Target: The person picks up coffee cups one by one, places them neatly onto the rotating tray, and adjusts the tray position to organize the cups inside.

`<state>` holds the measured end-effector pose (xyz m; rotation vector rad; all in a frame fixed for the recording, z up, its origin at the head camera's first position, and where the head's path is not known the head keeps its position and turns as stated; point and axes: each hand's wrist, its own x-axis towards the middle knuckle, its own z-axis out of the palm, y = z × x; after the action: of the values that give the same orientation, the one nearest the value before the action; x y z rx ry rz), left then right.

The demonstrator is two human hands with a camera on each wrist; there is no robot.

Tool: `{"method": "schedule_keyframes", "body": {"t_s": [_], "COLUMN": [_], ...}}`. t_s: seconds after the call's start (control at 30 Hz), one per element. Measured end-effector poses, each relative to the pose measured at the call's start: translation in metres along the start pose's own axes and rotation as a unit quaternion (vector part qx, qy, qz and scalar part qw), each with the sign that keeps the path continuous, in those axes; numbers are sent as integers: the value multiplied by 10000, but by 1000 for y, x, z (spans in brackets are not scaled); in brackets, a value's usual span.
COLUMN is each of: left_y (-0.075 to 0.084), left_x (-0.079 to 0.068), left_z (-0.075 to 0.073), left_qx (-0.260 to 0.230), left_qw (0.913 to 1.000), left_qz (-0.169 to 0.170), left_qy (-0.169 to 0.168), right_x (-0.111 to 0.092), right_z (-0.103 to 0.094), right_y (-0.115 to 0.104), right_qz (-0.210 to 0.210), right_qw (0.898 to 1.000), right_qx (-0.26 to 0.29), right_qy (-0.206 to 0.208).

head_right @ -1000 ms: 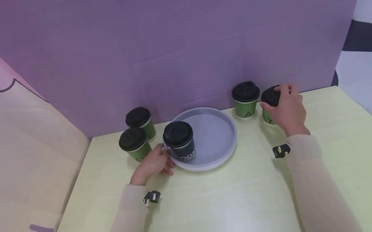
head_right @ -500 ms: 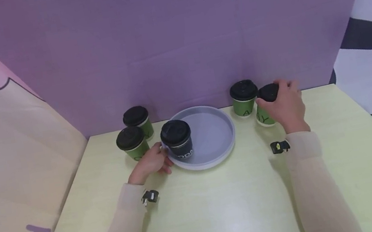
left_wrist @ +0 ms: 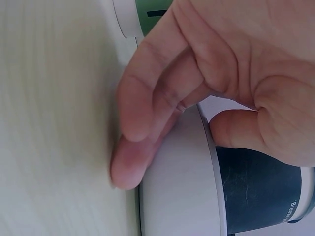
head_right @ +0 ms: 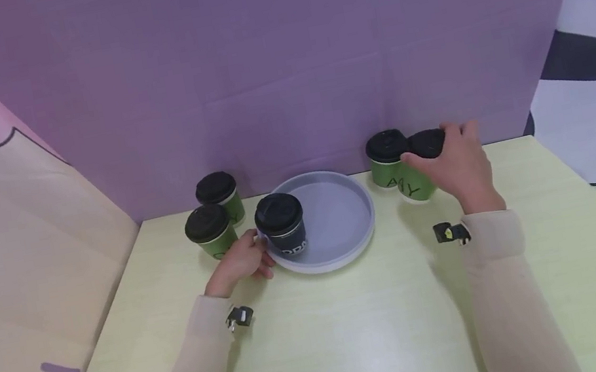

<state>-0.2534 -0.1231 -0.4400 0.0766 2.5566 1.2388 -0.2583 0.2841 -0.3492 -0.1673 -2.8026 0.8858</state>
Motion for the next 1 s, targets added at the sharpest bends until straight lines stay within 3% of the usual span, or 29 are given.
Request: {"method": "schedule_keyframes", "body": {"t_s": [0.73, 1.0], "left_y": [-3, -4], "left_x": [1, 1], "left_z": [1, -5], "left_qx": [-215, -369], "left_qw": [9986, 9984], "left_qz": [16, 26], "left_qy": [488, 422], "right_x": [-7, -12], "right_z": [-4, -6], "right_y": [-26, -32], "right_qz": [-517, -719], "right_qw": [9983, 9969], "right_qx": [169, 170], "right_qy": [-230, -252]}}
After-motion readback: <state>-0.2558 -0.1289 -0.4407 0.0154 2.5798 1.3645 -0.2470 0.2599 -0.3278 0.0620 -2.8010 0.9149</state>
